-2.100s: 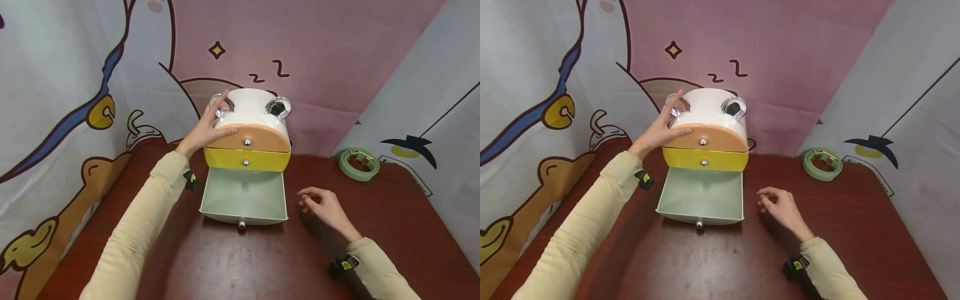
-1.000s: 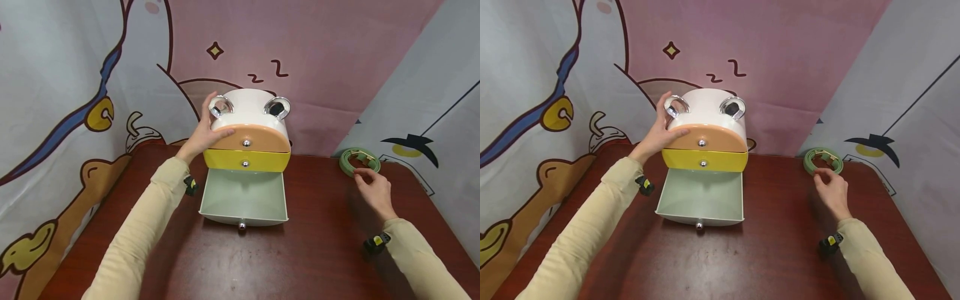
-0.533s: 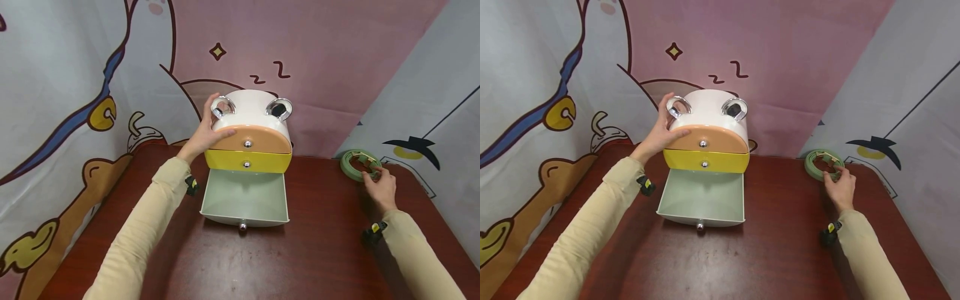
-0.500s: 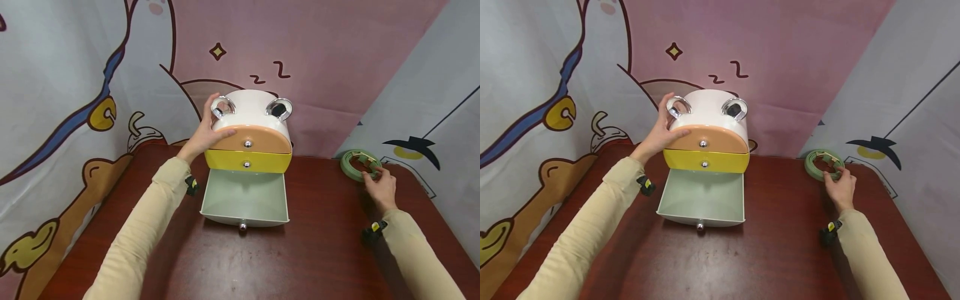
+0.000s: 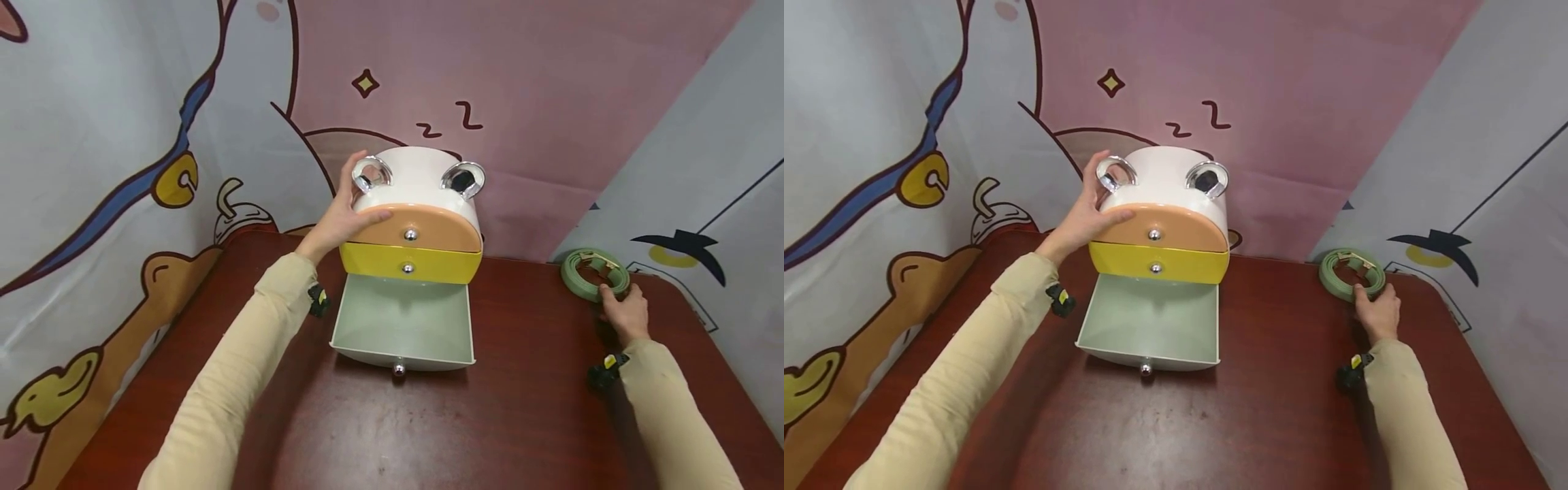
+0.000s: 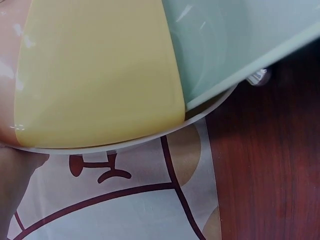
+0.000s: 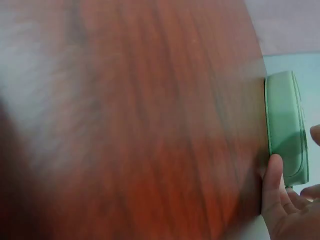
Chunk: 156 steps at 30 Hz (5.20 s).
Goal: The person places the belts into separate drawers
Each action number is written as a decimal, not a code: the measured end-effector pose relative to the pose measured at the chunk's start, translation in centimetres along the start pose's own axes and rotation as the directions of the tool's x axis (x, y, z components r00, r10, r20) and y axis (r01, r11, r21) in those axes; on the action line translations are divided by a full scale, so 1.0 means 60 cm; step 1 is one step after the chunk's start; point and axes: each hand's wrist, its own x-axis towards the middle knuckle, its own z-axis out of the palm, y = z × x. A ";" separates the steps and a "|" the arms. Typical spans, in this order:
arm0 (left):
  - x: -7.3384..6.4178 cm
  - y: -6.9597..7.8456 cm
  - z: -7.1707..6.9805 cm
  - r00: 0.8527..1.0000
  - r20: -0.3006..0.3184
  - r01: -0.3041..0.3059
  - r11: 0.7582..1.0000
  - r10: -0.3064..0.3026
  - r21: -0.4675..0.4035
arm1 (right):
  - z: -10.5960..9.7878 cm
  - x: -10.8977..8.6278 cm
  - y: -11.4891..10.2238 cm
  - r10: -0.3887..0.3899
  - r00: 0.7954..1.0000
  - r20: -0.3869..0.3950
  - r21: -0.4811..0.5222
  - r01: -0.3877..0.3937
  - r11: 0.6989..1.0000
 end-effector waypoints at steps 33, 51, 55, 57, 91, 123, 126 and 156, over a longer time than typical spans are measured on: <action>-0.021 0.054 0.007 0.998 0.004 0.057 0.998 -0.058 0.021 | 0.016 -0.001 -0.010 -0.050 0.999 -0.002 -0.065 0.050 0.997; -0.018 0.056 0.006 0.998 0.013 0.061 0.998 -0.061 0.028 | 0.029 -0.015 -0.008 -0.069 0.997 -0.045 -0.041 0.067 0.997; -0.018 0.055 0.005 0.998 0.015 0.054 0.998 -0.055 0.024 | 0.034 -0.021 -0.008 -0.102 0.992 -0.071 -0.030 0.100 0.995; -0.017 0.054 0.005 0.999 0.016 0.051 0.999 -0.051 0.019 | 0.037 -0.024 -0.006 -0.126 0.989 -0.082 -0.034 0.123 0.992; -0.018 0.054 0.005 0.998 0.031 0.052 0.999 -0.052 0.011 | 0.057 -0.079 -0.058 -0.313 0.941 -0.128 -0.074 0.305 0.949; -0.020 0.056 0.004 0.997 0.027 0.066 0.998 -0.067 0.024 | 0.079 -0.147 -0.118 -0.397 0.912 -0.101 -0.003 0.399 0.917; -0.018 0.055 0.003 0.998 0.030 0.055 0.998 -0.056 0.020 | 0.081 -0.150 -0.123 -0.406 0.909 -0.098 0.015 0.409 0.912; -0.019 0.053 0.002 0.999 0.030 0.043 0.999 -0.043 0.020 | 0.064 -0.187 -0.176 -0.460 0.886 -0.058 0.055 0.463 0.885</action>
